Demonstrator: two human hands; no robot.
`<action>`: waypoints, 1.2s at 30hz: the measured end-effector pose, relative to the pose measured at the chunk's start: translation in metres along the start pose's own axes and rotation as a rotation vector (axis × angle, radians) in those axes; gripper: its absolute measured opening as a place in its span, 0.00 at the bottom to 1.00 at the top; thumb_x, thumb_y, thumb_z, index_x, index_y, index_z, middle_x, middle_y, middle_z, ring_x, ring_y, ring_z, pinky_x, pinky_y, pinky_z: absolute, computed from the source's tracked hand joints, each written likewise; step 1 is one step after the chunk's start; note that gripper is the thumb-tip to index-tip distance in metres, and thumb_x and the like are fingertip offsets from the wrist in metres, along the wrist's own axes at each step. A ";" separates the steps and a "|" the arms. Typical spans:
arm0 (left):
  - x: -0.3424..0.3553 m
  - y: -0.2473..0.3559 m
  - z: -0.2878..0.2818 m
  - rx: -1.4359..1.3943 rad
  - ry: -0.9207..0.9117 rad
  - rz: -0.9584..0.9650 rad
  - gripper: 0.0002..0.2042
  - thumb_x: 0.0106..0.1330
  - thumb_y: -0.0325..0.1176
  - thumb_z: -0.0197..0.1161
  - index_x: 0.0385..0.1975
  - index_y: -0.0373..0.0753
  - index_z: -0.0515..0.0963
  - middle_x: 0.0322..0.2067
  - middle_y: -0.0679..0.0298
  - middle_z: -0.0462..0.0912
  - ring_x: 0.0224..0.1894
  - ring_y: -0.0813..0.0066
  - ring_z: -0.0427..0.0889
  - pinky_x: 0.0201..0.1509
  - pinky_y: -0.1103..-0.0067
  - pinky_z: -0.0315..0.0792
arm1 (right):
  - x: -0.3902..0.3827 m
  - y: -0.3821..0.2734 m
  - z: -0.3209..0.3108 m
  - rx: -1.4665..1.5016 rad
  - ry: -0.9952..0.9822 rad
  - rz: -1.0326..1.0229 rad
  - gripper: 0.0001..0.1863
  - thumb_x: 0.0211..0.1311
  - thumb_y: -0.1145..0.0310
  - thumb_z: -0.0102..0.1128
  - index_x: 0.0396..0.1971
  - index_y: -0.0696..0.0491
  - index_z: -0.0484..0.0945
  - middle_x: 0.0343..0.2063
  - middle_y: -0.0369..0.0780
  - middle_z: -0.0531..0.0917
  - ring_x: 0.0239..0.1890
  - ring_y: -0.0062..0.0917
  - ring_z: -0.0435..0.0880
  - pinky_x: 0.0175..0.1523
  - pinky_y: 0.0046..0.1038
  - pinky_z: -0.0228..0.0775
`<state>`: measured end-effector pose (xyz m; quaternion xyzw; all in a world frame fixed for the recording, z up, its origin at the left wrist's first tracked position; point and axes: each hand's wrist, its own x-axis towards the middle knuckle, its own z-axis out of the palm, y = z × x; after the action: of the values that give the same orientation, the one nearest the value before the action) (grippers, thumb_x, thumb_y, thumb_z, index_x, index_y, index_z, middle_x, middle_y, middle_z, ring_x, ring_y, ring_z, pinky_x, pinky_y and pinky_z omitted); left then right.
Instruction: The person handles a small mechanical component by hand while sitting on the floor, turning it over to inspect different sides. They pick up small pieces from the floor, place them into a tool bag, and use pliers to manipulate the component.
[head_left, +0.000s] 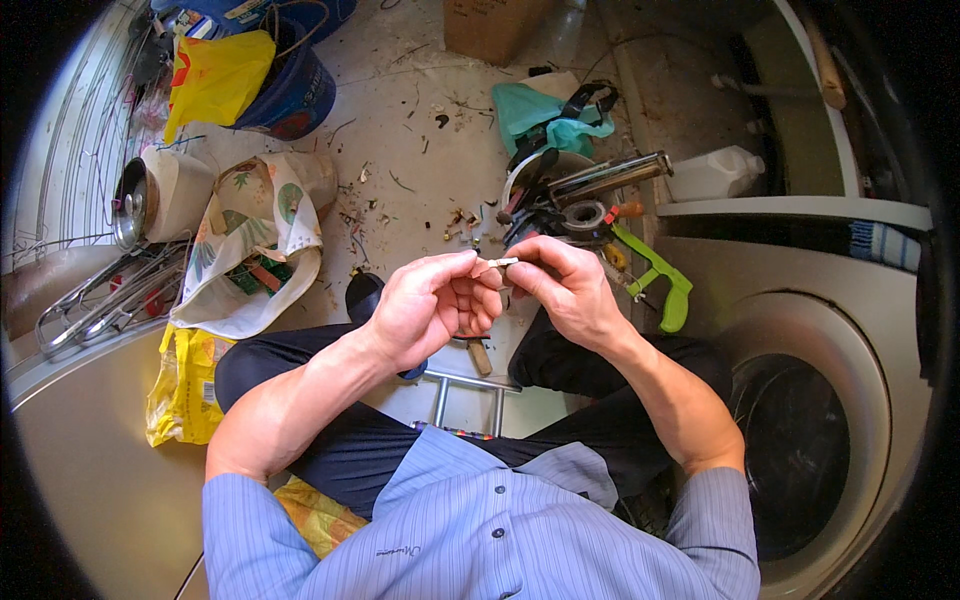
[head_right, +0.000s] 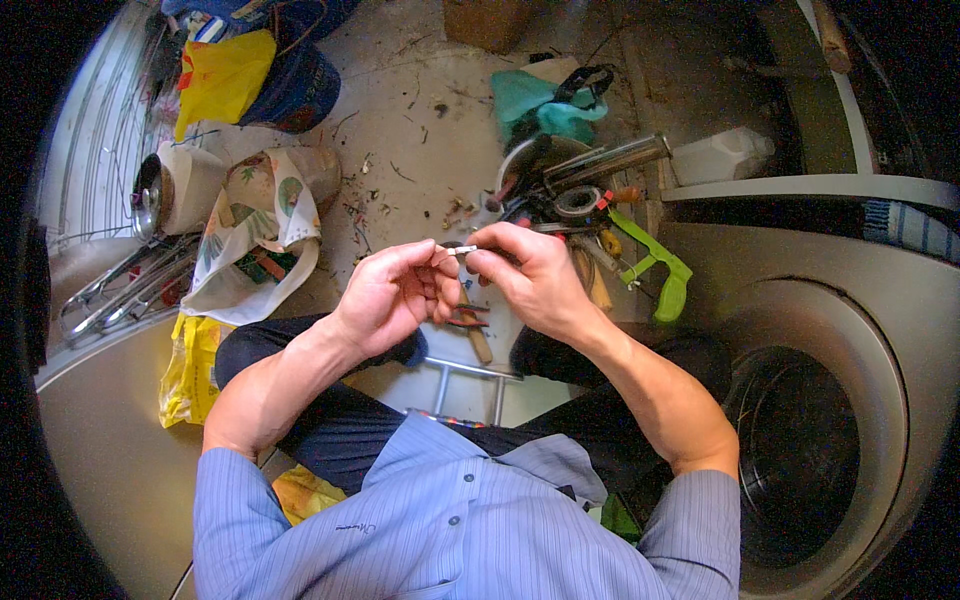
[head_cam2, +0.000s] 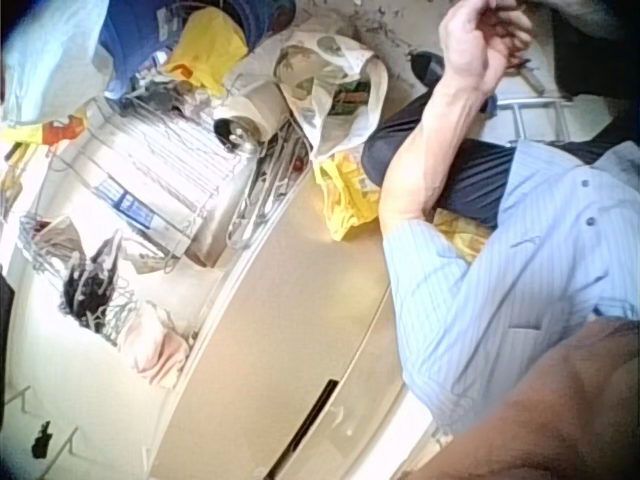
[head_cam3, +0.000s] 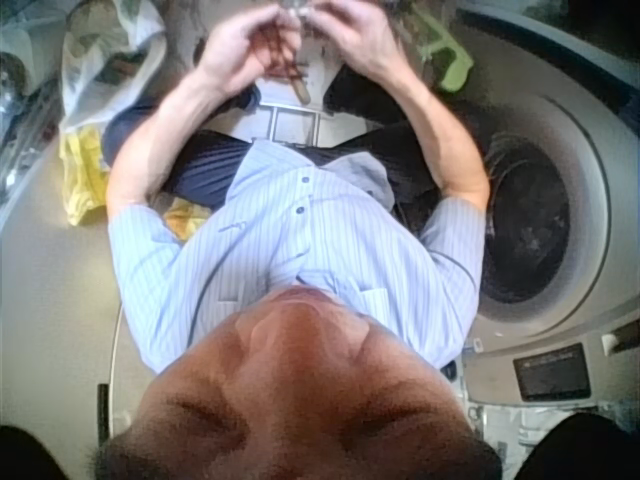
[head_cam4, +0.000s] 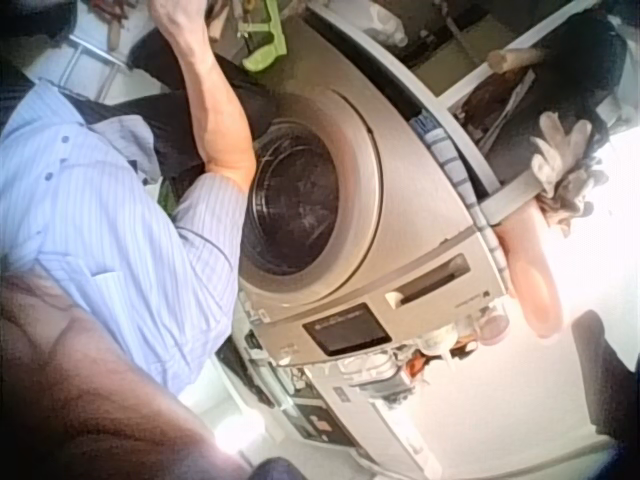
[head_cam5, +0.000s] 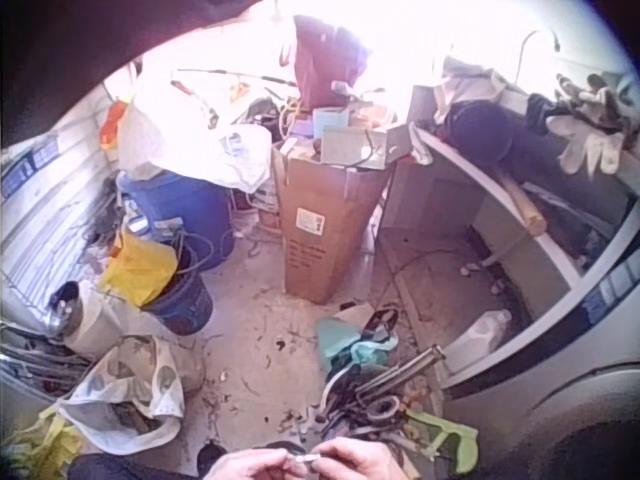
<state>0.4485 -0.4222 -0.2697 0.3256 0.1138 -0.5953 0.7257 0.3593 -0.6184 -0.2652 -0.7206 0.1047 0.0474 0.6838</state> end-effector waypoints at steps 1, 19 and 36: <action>0.000 0.001 -0.002 0.010 -0.007 0.008 0.21 0.77 0.43 0.44 0.38 0.30 0.79 0.29 0.51 0.84 0.28 0.64 0.82 0.37 0.74 0.77 | 0.001 0.002 0.000 -0.073 0.010 -0.064 0.07 0.63 0.73 0.63 0.38 0.60 0.80 0.28 0.37 0.82 0.30 0.20 0.80 0.36 0.23 0.72; -0.006 0.012 0.000 0.734 0.125 0.138 0.11 0.70 0.35 0.57 0.43 0.34 0.80 0.30 0.65 0.84 0.31 0.82 0.79 0.38 0.83 0.73 | 0.026 0.017 -0.106 -0.837 0.258 -0.247 0.04 0.61 0.77 0.61 0.36 0.56 0.80 0.25 0.44 0.81 0.26 0.34 0.82 0.33 0.32 0.74; -0.014 0.006 0.003 1.418 0.046 0.408 0.12 0.62 0.34 0.56 0.36 0.34 0.82 0.29 0.50 0.84 0.35 0.51 0.84 0.42 0.64 0.77 | 0.043 0.094 -0.112 -1.212 0.140 0.374 0.12 0.61 0.63 0.62 0.37 0.56 0.82 0.34 0.54 0.84 0.41 0.51 0.83 0.46 0.47 0.74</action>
<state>0.4496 -0.4125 -0.2577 0.7436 -0.3459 -0.3720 0.4348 0.3722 -0.7376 -0.3597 -0.9504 0.2279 0.1697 0.1267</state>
